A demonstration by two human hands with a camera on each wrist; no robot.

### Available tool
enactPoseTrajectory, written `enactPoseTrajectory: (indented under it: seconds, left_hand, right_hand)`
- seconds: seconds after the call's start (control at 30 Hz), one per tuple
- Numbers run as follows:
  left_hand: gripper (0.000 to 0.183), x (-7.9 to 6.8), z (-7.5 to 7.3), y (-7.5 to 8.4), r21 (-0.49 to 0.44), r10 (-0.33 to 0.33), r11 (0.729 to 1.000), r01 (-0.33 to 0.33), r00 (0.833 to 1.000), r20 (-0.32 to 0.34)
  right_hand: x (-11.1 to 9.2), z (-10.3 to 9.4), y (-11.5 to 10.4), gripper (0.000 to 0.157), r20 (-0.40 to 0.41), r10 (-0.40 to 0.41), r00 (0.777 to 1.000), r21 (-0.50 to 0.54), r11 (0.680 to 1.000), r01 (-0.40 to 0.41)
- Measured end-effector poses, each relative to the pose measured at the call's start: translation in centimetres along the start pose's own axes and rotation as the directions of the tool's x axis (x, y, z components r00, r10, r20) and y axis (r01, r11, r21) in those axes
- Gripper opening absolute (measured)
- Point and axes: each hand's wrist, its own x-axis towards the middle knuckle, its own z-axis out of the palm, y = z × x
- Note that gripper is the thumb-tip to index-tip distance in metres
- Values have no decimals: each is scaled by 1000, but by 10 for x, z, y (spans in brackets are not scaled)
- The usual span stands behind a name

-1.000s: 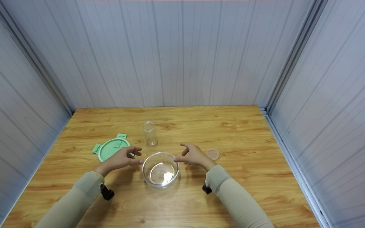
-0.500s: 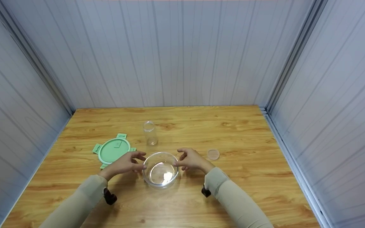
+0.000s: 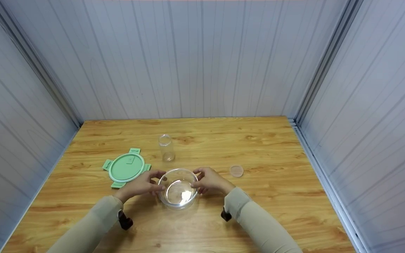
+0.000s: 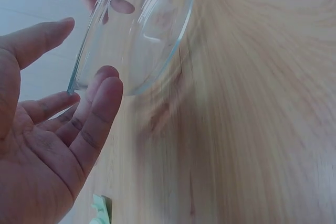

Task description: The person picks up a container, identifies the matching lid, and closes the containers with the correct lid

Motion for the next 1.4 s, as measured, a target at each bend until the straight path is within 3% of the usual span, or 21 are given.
enactPoseTrajectory:
  seconds: [0.23, 0.57, 0.83, 1.0, 1.4]
  left_hand:
    - [73, 1, 2, 1, -110, -58, 992, 61, 998, 27]
    - [73, 2, 5, 3, -110, -58, 992, 59, 998, 12]
    - [70, 11, 12, 4, -87, -21, 996, 18, 999, -35]
    - [69, 21, 15, 6, -67, -47, 997, 43, 997, -56]
    - [70, 35, 23, 11, -39, -36, 999, 34, 997, -68]
  right_hand:
    - [-1, 4, -3, 61, -15, 12, 1000, -41, 999, -13]
    - [1, 11, -3, 42, -44, 11, 999, 18, 1000, -10]
    - [2, 9, -4, 48, -104, 35, 994, 26, 999, -33]
    - [1, 3, -5, 50, -113, 36, 993, 35, 999, -33]
    - [-3, -11, 3, 48, -127, 23, 992, 56, 998, -17]
